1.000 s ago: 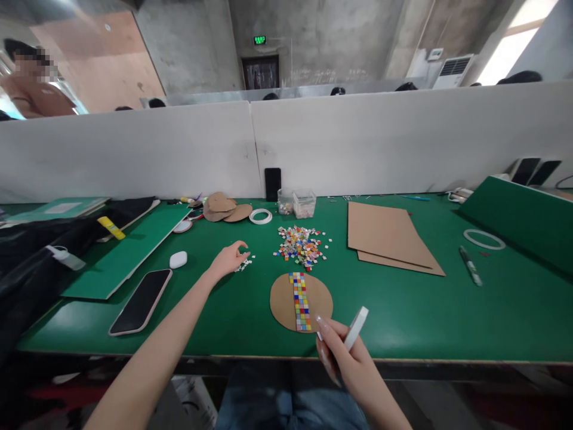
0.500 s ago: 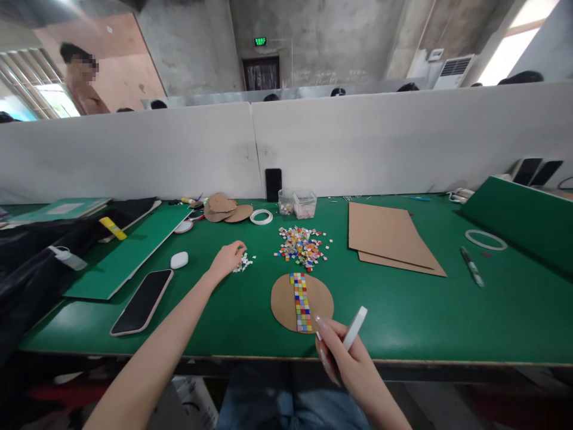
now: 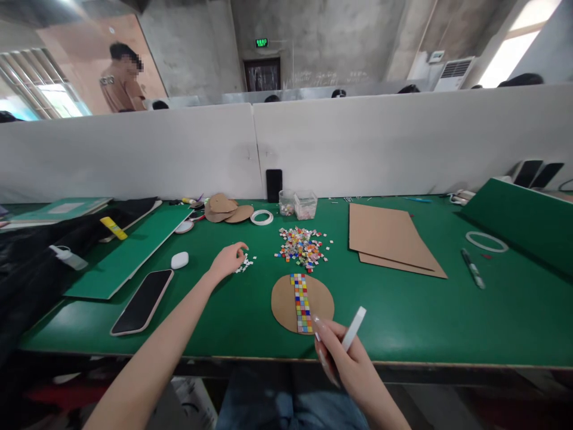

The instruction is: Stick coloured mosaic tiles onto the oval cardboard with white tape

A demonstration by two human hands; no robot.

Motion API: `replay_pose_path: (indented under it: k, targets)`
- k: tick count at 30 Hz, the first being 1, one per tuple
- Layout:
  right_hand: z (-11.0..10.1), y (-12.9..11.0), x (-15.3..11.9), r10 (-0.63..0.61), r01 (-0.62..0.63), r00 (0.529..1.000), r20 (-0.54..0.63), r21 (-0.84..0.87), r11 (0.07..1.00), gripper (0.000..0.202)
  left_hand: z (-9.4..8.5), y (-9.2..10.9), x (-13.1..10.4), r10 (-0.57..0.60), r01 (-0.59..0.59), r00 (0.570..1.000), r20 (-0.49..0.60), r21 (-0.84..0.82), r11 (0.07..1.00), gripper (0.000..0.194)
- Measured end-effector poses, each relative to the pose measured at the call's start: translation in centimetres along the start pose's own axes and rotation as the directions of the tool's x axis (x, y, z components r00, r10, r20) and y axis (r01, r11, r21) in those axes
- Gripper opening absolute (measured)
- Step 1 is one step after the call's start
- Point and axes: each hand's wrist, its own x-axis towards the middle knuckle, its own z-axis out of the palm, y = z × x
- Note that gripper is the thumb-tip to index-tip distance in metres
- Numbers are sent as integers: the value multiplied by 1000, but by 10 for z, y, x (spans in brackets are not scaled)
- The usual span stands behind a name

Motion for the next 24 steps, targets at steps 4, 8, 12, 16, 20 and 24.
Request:
replay_pose_path:
  k: [4, 8, 12, 16, 20, 24]
  targets:
    - [0, 0, 0, 2, -2, 1000, -8, 1, 1000, 49, -1, 0, 1, -11, 11, 1000, 7, 3, 1000, 29]
    - [1, 0, 0, 5, -5, 1000, -19, 9, 1000, 45, -3, 3, 1, -2, 3, 1000, -14, 31, 1000, 31]
    - [2, 0, -1, 20, -19, 999, -33, 26, 999, 44, -3, 6, -1, 4, -5, 1000, 13, 50, 999, 26]
    - [3, -1, -1, 42, -39, 996, -78, 33, 999, 44, -2, 7, -2, -20, 19, 999, 28, 45, 999, 24]
    - [3, 0, -1, 24, -23, 998, -51, 25, 999, 45, -3, 6, -1, -39, 39, 999, 4, 41, 998, 16]
    - [2, 0, -1, 37, -35, 998, -58, 27, 999, 43, -9, 13, -3, -51, 51, 998, -30, 3, 999, 24]
